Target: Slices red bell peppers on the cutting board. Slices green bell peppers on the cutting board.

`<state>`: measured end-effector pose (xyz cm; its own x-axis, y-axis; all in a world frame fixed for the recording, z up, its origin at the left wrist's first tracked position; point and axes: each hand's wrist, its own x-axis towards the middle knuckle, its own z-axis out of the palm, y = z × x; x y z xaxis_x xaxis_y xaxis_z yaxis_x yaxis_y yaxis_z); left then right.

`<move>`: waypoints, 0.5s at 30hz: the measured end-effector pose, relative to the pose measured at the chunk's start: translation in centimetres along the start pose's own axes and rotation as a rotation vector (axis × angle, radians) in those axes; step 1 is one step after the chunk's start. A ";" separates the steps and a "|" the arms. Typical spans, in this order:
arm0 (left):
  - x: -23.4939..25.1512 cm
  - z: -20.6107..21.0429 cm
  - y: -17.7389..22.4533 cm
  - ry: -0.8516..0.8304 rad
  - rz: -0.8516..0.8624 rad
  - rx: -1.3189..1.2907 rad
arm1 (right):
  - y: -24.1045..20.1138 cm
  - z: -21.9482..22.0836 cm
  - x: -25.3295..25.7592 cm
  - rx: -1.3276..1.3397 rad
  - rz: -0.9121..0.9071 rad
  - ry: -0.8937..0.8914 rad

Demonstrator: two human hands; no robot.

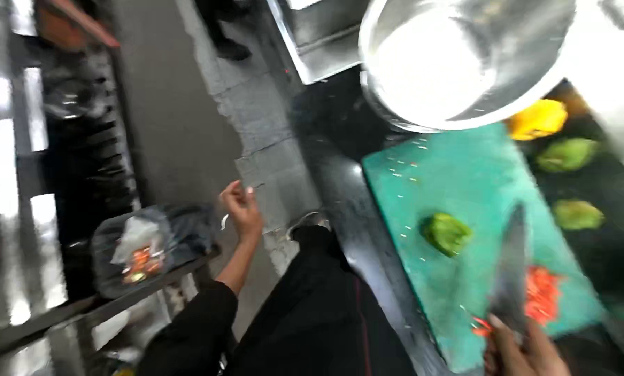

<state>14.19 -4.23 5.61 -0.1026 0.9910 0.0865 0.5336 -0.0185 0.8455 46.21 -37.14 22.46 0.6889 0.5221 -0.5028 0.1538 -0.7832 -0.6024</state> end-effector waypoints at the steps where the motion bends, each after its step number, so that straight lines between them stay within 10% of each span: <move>1: -1.0 2.8 3.5 -0.158 0.191 -0.087 | -0.4 0.5 -0.5 0.006 0.010 0.017; 8: -3.6 15.1 22.9 -1.557 1.167 -0.274 | 1.4 4.5 -2.7 0.130 0.050 0.225; 15: -5.5 23.2 29.5 -2.069 1.346 0.225 | 2.7 8.5 -4.2 0.355 0.166 0.312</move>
<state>49.99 -7.11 17.88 0.6905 -0.6904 -0.2157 -0.3415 -0.5740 0.7443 37.71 -38.62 17.69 0.8712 0.2317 -0.4329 -0.1892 -0.6552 -0.7314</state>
